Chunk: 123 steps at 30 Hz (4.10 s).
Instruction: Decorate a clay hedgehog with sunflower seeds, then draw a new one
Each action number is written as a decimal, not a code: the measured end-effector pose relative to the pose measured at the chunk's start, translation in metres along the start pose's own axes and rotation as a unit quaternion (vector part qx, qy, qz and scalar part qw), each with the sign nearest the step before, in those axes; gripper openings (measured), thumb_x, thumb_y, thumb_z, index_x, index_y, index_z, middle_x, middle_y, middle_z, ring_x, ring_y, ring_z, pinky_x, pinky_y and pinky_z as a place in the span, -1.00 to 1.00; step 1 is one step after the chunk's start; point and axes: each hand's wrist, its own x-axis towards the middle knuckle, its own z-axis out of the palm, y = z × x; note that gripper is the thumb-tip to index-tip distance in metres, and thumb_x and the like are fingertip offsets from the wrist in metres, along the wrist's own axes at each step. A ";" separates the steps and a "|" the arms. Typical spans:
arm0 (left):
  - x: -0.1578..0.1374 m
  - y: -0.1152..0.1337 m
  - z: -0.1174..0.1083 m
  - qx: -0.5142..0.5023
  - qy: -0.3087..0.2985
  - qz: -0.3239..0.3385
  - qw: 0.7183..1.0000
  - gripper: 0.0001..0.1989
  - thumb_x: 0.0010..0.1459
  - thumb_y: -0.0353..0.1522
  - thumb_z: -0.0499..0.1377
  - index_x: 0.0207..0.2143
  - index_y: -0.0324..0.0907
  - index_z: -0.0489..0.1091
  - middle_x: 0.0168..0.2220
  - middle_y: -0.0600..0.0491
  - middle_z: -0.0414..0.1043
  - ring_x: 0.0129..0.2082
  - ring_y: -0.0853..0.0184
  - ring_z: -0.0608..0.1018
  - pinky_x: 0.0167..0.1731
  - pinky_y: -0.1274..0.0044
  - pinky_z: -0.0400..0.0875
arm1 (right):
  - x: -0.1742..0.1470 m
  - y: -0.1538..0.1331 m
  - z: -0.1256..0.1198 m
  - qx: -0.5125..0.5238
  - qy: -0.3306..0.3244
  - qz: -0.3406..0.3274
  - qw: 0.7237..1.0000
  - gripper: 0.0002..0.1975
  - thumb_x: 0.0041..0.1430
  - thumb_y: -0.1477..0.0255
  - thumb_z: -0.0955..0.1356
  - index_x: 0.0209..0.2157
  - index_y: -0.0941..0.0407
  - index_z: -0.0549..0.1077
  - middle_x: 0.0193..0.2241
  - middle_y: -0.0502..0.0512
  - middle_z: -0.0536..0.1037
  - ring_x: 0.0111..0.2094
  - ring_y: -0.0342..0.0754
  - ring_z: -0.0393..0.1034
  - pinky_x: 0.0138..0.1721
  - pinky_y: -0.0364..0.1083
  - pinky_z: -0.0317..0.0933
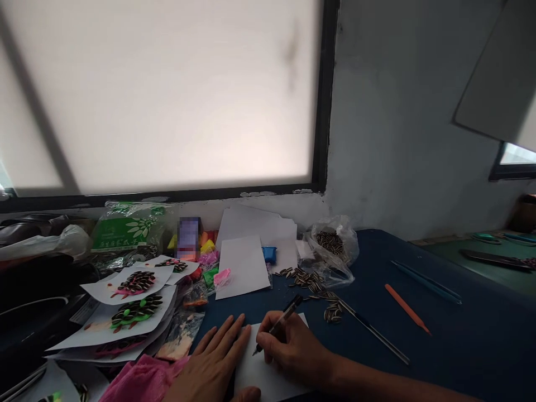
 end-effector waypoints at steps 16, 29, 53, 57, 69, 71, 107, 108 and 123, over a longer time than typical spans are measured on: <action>-0.006 0.025 -0.031 -0.006 -0.006 -0.055 0.998 -0.18 0.21 0.09 0.08 0.36 -0.13 -0.02 0.36 -0.07 -0.19 0.34 -0.01 0.04 0.25 0.18 0.09 | 0.003 -0.004 0.000 0.022 0.001 0.034 0.999 -0.79 0.15 0.28 0.36 -0.40 0.12 0.34 -0.60 -0.08 0.41 -0.62 -0.19 0.27 -0.57 -0.22 0.17; -0.002 0.034 -0.047 -0.026 -0.033 -0.089 0.995 -0.17 0.20 0.12 0.06 0.33 -0.20 0.08 0.33 -0.16 -0.10 0.32 -0.10 0.06 0.22 0.09 0.11 | 0.010 -0.012 -0.007 0.048 -0.012 0.036 0.998 -0.76 0.15 0.26 0.36 -0.40 0.14 0.34 -0.61 -0.08 0.41 -0.63 -0.21 0.26 -0.56 -0.21 0.18; -0.007 0.024 -0.038 -0.017 -0.018 -0.033 0.999 -0.23 0.25 0.08 0.05 0.36 -0.11 -0.02 0.35 -0.08 -0.18 0.32 -0.05 0.10 0.24 0.18 0.11 | 0.003 -0.012 -0.007 0.054 -0.003 0.030 0.998 -0.77 0.20 0.27 0.34 -0.41 0.13 0.34 -0.61 -0.08 0.40 -0.65 -0.22 0.23 -0.59 -0.23 0.15; -0.005 0.018 -0.032 -0.020 -0.037 -0.041 0.998 -0.13 0.17 0.14 0.08 0.35 -0.15 -0.02 0.35 -0.11 -0.22 0.31 -0.08 0.09 0.23 0.18 0.12 | 0.003 -0.015 -0.006 0.015 -0.025 0.027 0.999 -0.82 0.20 0.33 0.35 -0.41 0.14 0.37 -0.60 -0.06 0.41 -0.62 -0.20 0.26 -0.57 -0.22 0.18; -0.009 0.030 -0.048 -0.027 -0.014 -0.042 0.999 -0.17 0.21 0.14 0.06 0.35 -0.13 0.00 0.34 -0.09 -0.10 0.30 -0.08 0.16 0.23 0.17 0.14 | 0.006 -0.013 -0.004 -0.021 -0.030 0.024 0.999 -0.86 0.20 0.38 0.35 -0.42 0.13 0.37 -0.60 -0.07 0.40 -0.53 -0.16 0.32 -0.48 -0.21 0.18; -0.009 0.033 -0.050 -0.029 -0.015 -0.042 0.999 -0.17 0.21 0.14 0.05 0.35 -0.15 0.00 0.34 -0.10 -0.10 0.30 -0.08 0.16 0.23 0.16 0.14 | 0.005 -0.016 -0.005 -0.022 -0.033 0.022 0.999 -0.86 0.19 0.38 0.35 -0.41 0.13 0.39 -0.60 -0.06 0.41 -0.52 -0.15 0.33 -0.46 -0.20 0.18; -0.006 0.032 -0.052 -0.036 -0.020 -0.063 0.997 -0.22 0.22 0.01 0.12 0.33 -0.24 0.08 0.33 -0.15 -0.11 0.31 -0.03 0.11 0.23 0.16 0.11 | 0.002 -0.021 0.000 -0.003 -0.031 0.055 0.998 -0.90 0.15 0.43 0.35 -0.39 0.17 0.45 -0.55 -0.02 0.45 -0.44 -0.10 0.38 -0.37 -0.16 0.21; -0.006 0.030 -0.050 -0.042 -0.023 -0.059 0.997 -0.22 0.21 0.01 0.13 0.33 -0.23 0.08 0.33 -0.15 -0.11 0.31 -0.04 0.12 0.22 0.14 0.13 | 0.002 -0.022 0.000 -0.007 -0.030 0.054 0.998 -0.90 0.16 0.43 0.35 -0.39 0.17 0.45 -0.55 -0.02 0.45 -0.44 -0.10 0.39 -0.37 -0.16 0.22; -0.004 0.031 -0.051 -0.035 -0.038 -0.065 0.997 -0.18 0.20 0.03 0.12 0.34 -0.27 0.05 0.33 -0.16 -0.13 0.30 -0.06 0.11 0.23 0.17 0.12 | 0.001 -0.017 -0.001 -0.014 -0.031 0.032 0.999 -0.85 0.23 0.38 0.31 -0.39 0.15 0.37 -0.56 -0.05 0.40 -0.53 -0.16 0.27 -0.49 -0.20 0.14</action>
